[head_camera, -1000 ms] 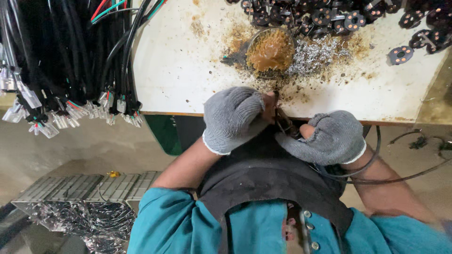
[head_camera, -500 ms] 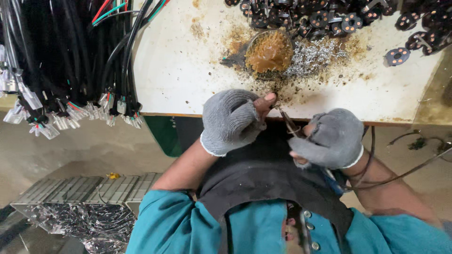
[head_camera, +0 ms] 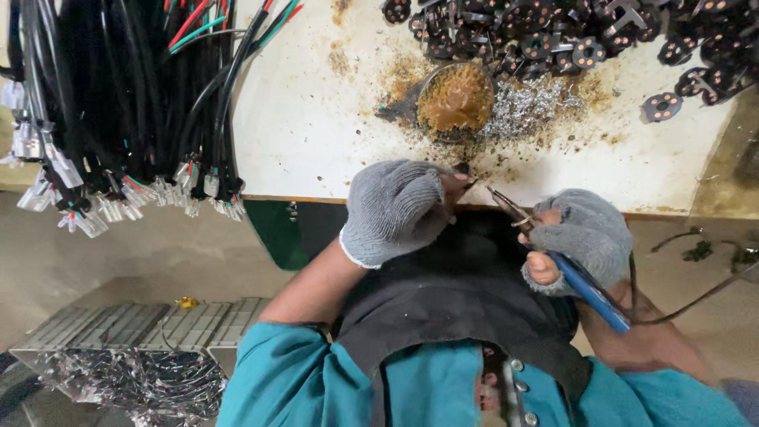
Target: The person solders wire leads onto small black electrical components at a workbench. They dip stripped wire ends into a rosin pot, hold a wire against a component terminal, and touch it with a soldering iron, repeating the cycle and setting finished assemblies aside.
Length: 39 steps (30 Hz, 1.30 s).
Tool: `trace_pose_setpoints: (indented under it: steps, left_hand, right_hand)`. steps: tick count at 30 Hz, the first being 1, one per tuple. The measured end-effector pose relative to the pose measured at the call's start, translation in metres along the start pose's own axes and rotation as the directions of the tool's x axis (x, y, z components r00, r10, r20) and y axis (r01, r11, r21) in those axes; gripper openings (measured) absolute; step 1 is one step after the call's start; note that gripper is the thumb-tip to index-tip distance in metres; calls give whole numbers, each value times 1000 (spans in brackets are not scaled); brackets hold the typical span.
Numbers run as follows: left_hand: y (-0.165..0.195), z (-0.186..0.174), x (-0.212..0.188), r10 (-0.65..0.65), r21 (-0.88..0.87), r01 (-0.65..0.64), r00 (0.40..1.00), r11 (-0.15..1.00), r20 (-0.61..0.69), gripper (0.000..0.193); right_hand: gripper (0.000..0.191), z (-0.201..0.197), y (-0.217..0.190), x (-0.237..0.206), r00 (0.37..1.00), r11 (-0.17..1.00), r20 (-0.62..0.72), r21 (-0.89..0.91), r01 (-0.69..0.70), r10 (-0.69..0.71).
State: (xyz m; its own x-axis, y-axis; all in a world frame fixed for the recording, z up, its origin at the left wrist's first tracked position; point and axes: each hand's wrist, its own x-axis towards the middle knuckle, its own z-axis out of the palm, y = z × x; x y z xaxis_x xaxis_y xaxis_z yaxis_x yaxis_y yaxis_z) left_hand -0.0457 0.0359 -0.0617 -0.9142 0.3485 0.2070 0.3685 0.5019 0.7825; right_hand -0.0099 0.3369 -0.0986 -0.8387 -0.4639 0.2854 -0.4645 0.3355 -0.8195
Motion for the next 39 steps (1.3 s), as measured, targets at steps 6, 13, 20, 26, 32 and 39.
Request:
trace_pose_setpoints:
  steps: [6, 13, 20, 26, 32, 39]
  left_hand:
    - [4, -6, 1, -17, 34, 17, 1000, 999, -22, 42]
    - [-3, -12, -11, 94, -82, -96, 995, 992, -31, 44]
    - [6, -12, -22, -180, -354, 151, 982, 923, -50, 10]
    - [24, -9, -19, 190, 337, -158, 980, 928, -64, 1]
    - [56, -12, -24, 223, 387, -193, 974, 902, -34, 19]
    - [52, 12, -82, 288, -41, -292, 899, 956, 329, 21]
  right_hand:
    - [16, -1, -19, 36, 999, 999, 16, 9, -34, 34]
    - [13, -3, -58, 51, 839, 749, 57, 421, -512, 541]
    - [17, 36, -69, 74, 983, 983, -25, -38, -182, 181]
    - [22, 18, -64, 58, 904, 980, -380, 111, -166, 196]
    - [39, 16, -49, 38, 880, 982, -448, 162, -93, 158]
    - [42, 14, -42, 23, 880, 993, -475, -88, -84, 32]
